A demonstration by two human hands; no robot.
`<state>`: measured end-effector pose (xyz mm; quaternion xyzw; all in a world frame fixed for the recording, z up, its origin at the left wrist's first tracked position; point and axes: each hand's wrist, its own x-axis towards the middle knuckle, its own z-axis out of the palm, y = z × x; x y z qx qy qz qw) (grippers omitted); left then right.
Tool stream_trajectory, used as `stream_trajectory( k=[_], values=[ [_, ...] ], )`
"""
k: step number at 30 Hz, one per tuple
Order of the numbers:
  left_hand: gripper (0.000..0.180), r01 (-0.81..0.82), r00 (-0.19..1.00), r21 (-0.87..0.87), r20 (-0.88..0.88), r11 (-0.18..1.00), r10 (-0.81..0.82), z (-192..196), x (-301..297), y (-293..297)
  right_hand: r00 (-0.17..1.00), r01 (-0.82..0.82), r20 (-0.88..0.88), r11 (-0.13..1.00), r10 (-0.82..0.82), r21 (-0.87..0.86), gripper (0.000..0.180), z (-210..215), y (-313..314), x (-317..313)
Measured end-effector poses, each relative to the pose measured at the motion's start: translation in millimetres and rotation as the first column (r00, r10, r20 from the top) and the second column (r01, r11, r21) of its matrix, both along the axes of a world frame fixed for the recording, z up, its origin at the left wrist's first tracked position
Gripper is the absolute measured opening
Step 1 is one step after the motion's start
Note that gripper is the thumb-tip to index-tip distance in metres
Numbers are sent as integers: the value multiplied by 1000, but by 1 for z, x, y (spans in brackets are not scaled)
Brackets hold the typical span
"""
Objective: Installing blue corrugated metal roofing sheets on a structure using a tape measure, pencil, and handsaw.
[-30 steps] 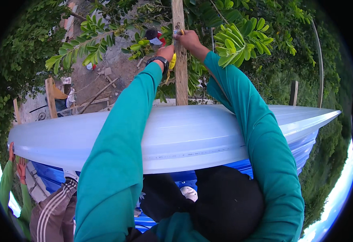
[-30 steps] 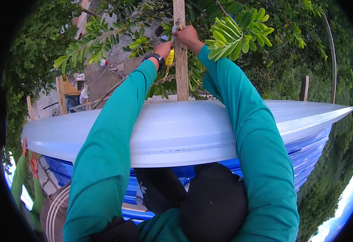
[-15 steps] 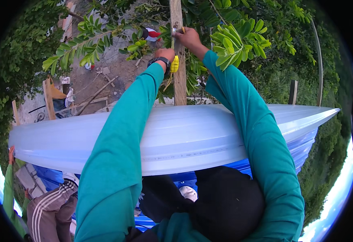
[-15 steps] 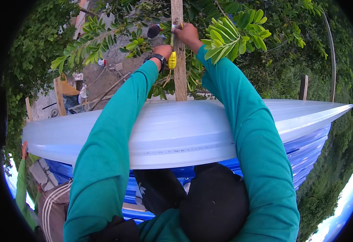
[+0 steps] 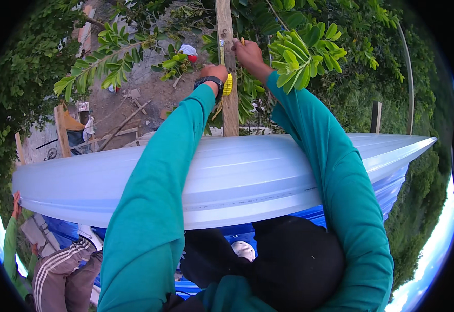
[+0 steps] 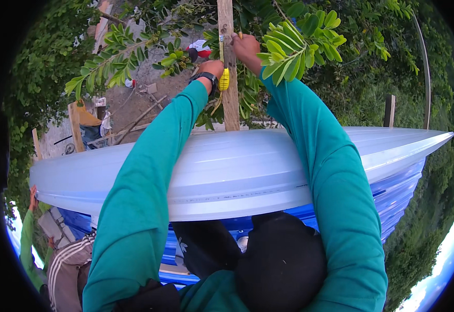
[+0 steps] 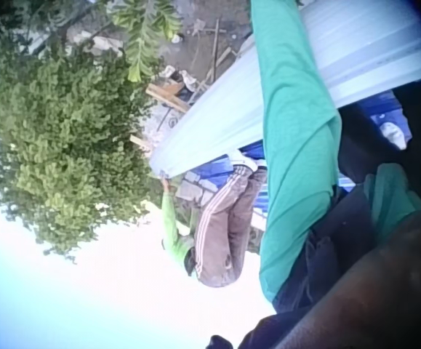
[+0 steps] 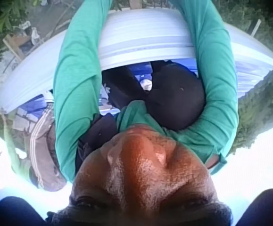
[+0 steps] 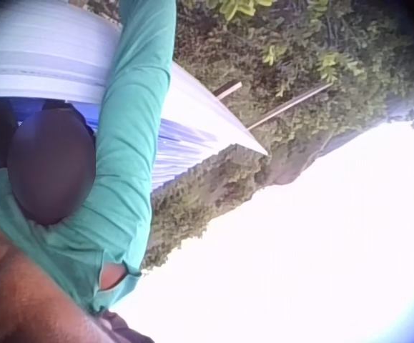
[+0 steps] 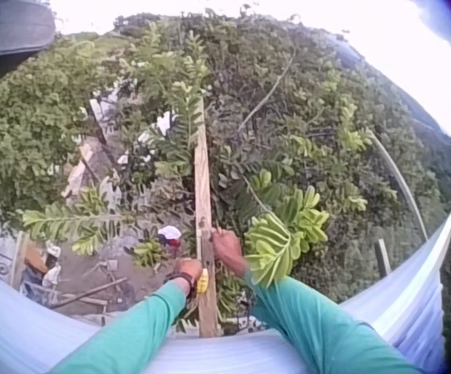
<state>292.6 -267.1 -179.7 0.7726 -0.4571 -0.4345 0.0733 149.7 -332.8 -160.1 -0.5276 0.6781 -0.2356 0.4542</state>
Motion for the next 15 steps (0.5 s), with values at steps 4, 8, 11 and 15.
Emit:
stream_trajectory(
  k=[4, 8, 11, 15],
  values=[
    [47, 83, 994, 77, 71, 994, -89, -2, 7, -6, 997, -70, -39, 997, 69, -31, 59, 6, -3, -11],
    [45, -32, 999, 114, 28, 993, 29, 0, 3, -13, 987, -159, 1, 983, 160, -92, 66, 5, -7, -30],
    [43, 71, 995, 74, 58, 995, -75, 7, -4, -8, 987, -159, 17, 987, 160, -36, 68, 4, 0, -41],
    [41, 23, 998, 47, 52, 999, -25, 15, -5, 4, 982, -109, 169, 987, 88, 119, 66, 21, 10, -31]
  ],
)
